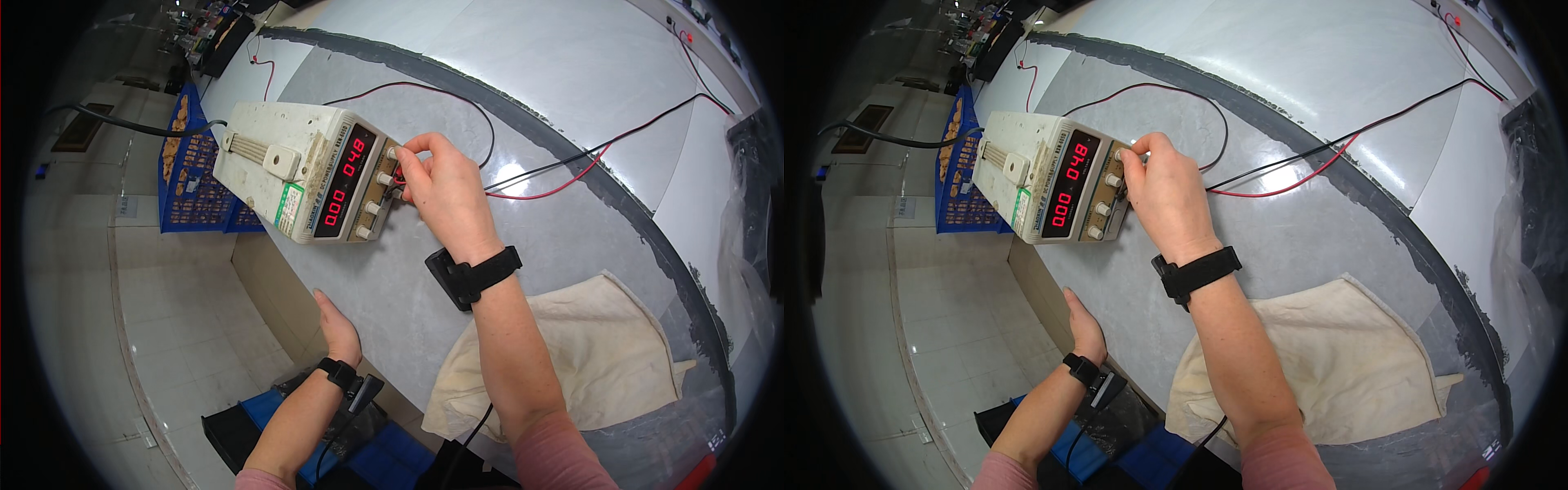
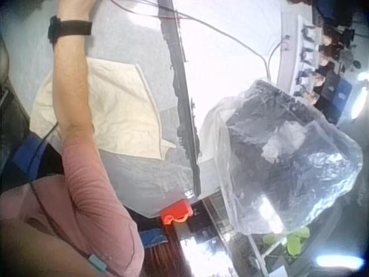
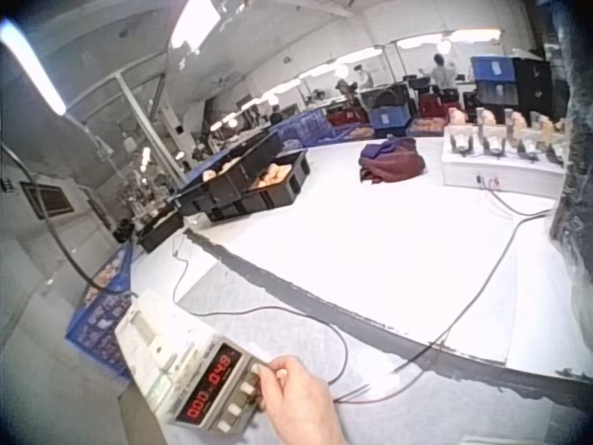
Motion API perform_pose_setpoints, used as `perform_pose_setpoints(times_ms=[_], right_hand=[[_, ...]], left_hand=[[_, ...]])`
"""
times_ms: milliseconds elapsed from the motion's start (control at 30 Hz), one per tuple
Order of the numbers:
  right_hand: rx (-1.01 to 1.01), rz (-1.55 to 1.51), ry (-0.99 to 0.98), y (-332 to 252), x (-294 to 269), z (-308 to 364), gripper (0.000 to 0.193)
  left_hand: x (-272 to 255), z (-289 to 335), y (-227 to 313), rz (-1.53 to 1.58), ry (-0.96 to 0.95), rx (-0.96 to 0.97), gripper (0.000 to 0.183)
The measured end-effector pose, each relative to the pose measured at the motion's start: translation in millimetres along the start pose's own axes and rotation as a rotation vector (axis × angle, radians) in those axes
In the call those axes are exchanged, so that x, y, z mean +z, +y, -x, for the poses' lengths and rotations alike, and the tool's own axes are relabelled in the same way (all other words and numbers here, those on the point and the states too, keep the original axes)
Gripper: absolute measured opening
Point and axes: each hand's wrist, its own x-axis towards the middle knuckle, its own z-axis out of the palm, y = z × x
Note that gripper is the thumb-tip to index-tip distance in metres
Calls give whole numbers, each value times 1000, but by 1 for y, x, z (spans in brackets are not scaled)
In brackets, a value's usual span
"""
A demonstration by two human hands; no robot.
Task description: Adjusting voltage and current settings on a laboratory power supply unit.
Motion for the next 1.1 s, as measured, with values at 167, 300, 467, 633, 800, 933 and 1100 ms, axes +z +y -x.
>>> perform_pose_setpoints(times_ms=[167, 300, 467, 633, 800, 933, 1100], right_hand=[[16, 55, -20, 3, 1, 0, 23], [22, 55, -28, 3, 1, 0, 23], [19, 2, -5, 0, 1, 0, 22], [-18, -7, 3, 2, 3, 0, 20], [8, 21, -20, 0, 1, 1, 19], [26, -5, -34, -4, 1, 2, 19], [43, -6, -43, -7, 0, 3, 19]], left_hand=[[-3, -4, -4, -14, -5, 13, 91], [-2, -2, -2, -14, -7, 9, 92], [0, 2, 1, -33, 1, 21, 92], [-3, -1, -1, 1, -9, 0, 91], [-2, 0, -1, -7, -17, -5, 91], [-5, -8, -9, -7, -7, -1, 91], [-3, -4, -5, 4, -24, 0, 91]])
